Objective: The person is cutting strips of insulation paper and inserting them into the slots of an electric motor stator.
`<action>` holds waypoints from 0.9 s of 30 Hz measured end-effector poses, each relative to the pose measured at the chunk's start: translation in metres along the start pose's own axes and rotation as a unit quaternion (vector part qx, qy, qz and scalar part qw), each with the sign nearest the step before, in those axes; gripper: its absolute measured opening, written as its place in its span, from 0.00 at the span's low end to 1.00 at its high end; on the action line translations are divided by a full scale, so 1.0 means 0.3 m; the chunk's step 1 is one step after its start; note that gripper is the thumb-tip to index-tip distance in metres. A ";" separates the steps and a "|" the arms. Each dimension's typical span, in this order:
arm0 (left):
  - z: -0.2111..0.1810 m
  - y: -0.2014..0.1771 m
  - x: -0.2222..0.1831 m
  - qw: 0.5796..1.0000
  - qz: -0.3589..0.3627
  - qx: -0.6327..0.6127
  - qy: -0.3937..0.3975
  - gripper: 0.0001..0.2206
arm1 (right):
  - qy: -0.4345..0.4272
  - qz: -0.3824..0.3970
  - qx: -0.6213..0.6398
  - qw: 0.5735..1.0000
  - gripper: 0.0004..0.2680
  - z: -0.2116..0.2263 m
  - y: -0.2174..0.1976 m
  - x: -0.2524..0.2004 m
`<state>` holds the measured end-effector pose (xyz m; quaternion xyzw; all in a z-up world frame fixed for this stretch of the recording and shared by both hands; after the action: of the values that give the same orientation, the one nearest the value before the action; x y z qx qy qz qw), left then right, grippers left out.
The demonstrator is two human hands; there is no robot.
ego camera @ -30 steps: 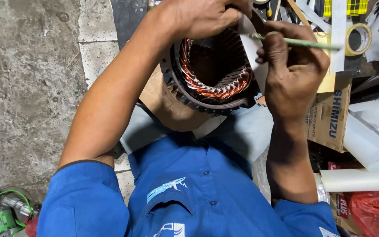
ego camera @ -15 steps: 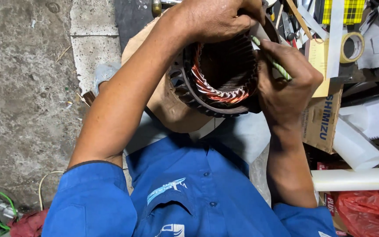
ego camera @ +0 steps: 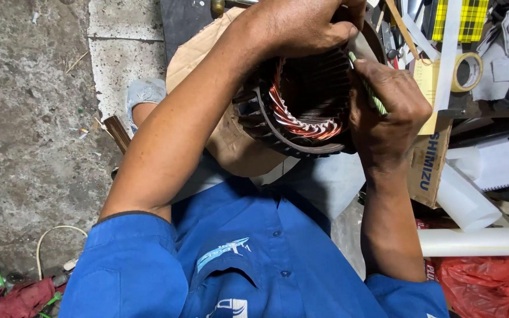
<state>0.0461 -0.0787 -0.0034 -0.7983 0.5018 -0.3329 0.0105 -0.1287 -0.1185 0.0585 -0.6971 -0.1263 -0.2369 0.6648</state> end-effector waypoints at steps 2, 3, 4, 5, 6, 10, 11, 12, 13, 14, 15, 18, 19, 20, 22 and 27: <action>0.006 0.003 -0.003 1.000 -0.001 -0.003 0.000 0.05 | -0.002 0.002 -0.009 1.000 0.06 0.005 0.000 -0.002; 0.008 0.005 -0.003 1.000 -0.001 -0.004 0.000 0.04 | -0.003 0.003 -0.018 1.000 0.06 0.007 0.000 -0.002; 0.004 0.003 -0.003 1.000 -0.001 -0.005 0.001 0.04 | -0.002 0.003 -0.019 1.000 0.06 0.006 0.002 -0.004; 0.004 0.002 -0.002 1.000 0.003 -0.010 -0.010 0.04 | -0.001 0.000 -0.018 1.000 0.06 0.004 0.002 -0.007; 0.004 0.001 -0.001 1.000 0.007 -0.014 -0.022 0.04 | 0.000 -0.003 -0.016 1.000 0.06 0.003 0.004 -0.008; 0.006 0.005 0.000 0.999 0.008 -0.026 -0.018 0.04 | 0.004 0.004 -0.024 1.000 0.07 0.003 0.007 -0.011; 0.008 0.006 -0.002 1.000 0.004 -0.021 -0.013 0.04 | 0.000 0.002 -0.028 1.000 0.06 0.000 0.009 -0.013; 0.010 0.004 -0.002 1.000 -0.001 -0.016 -0.008 0.04 | -0.003 -0.002 -0.032 0.999 0.06 -0.003 0.013 -0.014; 0.007 0.005 0.000 1.000 0.000 -0.016 -0.007 0.04 | -0.003 -0.002 -0.033 0.999 0.06 -0.001 0.011 -0.015; 0.004 0.002 0.000 1.000 -0.003 -0.009 -0.007 0.03 | 0.003 -0.004 -0.028 1.000 0.07 -0.002 0.011 -0.014; 0.001 0.000 0.000 1.000 -0.007 -0.003 -0.008 0.03 | 0.009 -0.005 -0.023 1.000 0.07 -0.003 0.010 -0.014; 0.002 0.001 0.002 0.999 0.006 -0.027 -0.015 0.04 | -0.001 -0.004 -0.023 1.000 0.07 -0.001 0.010 -0.012; -0.001 0.002 0.001 1.000 0.008 -0.027 -0.014 0.04 | 0.000 -0.005 -0.023 1.000 0.07 -0.008 0.015 -0.019; -0.002 0.001 0.001 1.000 0.005 -0.023 -0.019 0.03 | 0.006 -0.007 -0.022 1.000 0.08 -0.018 0.021 -0.025; -0.002 0.000 0.000 1.000 0.001 -0.018 -0.026 0.03 | 0.011 -0.009 -0.018 1.000 0.09 -0.021 0.023 -0.027; -0.007 -0.004 0.003 1.000 -0.004 -0.014 -0.026 0.04 | -0.008 -0.015 -0.021 1.000 0.07 -0.007 0.015 -0.017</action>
<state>0.0460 -0.0782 -0.0009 -0.8087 0.5029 -0.3049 0.0105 -0.1312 -0.1202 0.0519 -0.7106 -0.1372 -0.2441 0.6455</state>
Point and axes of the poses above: each hand's wrist, its own x-axis towards the middle knuckle, its own y-axis out of the palm, z = x × y, the point moved 5 cm from there along x, towards the middle knuckle, and after that the axes turned 15 degrees about -x, right-handed, at the moved point
